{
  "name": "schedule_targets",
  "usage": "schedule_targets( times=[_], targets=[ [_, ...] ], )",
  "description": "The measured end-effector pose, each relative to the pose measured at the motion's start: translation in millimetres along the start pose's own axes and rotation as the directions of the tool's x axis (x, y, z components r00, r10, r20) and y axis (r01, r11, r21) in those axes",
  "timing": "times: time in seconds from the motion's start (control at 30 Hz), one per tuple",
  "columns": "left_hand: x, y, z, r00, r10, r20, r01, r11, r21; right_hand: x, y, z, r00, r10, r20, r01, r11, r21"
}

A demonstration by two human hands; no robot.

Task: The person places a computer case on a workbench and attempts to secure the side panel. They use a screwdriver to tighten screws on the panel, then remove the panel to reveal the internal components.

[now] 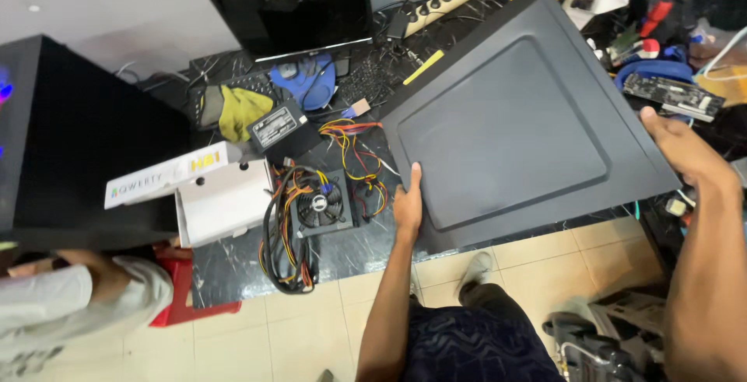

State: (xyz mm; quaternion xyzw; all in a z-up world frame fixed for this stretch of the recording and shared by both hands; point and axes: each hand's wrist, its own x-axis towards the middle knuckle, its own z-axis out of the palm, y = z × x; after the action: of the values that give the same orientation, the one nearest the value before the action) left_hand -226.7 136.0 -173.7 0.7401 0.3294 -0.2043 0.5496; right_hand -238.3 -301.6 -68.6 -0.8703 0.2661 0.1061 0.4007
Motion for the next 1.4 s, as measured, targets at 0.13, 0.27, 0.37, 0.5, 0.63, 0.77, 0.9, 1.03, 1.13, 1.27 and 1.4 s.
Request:
schedule_targets(
  times=[0.13, 0.27, 0.37, 0.5, 0.63, 0.77, 0.9, 1.03, 1.13, 1.27, 1.4],
  targets=[
    [-11.2, 13.0, 0.4, 0.964, 0.107, 0.244, 0.005, 0.909, -0.417, 13.0, -4.8, -3.0, 0.991, 0.063, 0.119, -0.079, 0.987, 0.14],
    [5.9, 2.1, 20.6, 0.902, 0.131, 0.412, 0.209, 0.702, -0.681, 37.7, 20.7, -4.7, 0.939, 0.117, 0.323, -0.247, 0.884, 0.398],
    [13.4, -4.9, 32.6, 0.886, 0.13, 0.445, 0.265, 0.647, -0.715, 55.1, 39.4, 0.6, 0.912, -0.017, 0.409, -0.238, 0.791, 0.564],
    [6.8, -2.0, 42.3, 0.906, 0.014, 0.423, 0.266, 0.757, -0.596, 83.0, 74.1, 2.8, 0.891, -0.132, 0.435, -0.217, 0.717, 0.662],
    [7.2, -4.8, 51.4, 0.934, -0.001, 0.358, 0.239, 0.746, -0.621, 106.9, 89.1, 17.3, 0.896, -0.174, 0.408, -0.158, 0.735, 0.66],
    [-15.0, 2.7, 49.2, 0.952, -0.013, 0.306, 0.202, 0.776, -0.597, 129.0, 119.5, 32.4, 0.909, -0.198, 0.367, -0.104, 0.743, 0.661],
    [-28.8, 5.6, 49.0, 0.97, -0.011, 0.243, 0.155, 0.8, -0.58, 120.0, 123.5, 36.9, 0.917, -0.232, 0.325, -0.042, 0.754, 0.655],
    [-53.3, 12.6, 48.8, 0.973, -0.019, 0.232, 0.153, 0.803, -0.576, 128.8, 139.9, 57.0, 0.921, -0.272, 0.277, 0.023, 0.75, 0.661],
    [-55.2, 19.0, 49.2, 0.975, -0.018, 0.221, 0.141, 0.82, -0.555, 118.9, 131.2, 57.6, 0.927, -0.303, 0.223, 0.084, 0.744, 0.663],
    [-62.2, 25.2, 49.8, 0.976, -0.024, 0.218, 0.139, 0.837, -0.529, 114.1, 133.6, 69.0, 0.93, -0.33, 0.163, 0.144, 0.734, 0.663],
    [-41.6, 14.7, 52.8, 0.979, -0.028, 0.201, 0.131, 0.843, -0.521, 111.1, 142.3, 81.5, 0.932, -0.348, 0.104, 0.195, 0.72, 0.666]
  ],
)
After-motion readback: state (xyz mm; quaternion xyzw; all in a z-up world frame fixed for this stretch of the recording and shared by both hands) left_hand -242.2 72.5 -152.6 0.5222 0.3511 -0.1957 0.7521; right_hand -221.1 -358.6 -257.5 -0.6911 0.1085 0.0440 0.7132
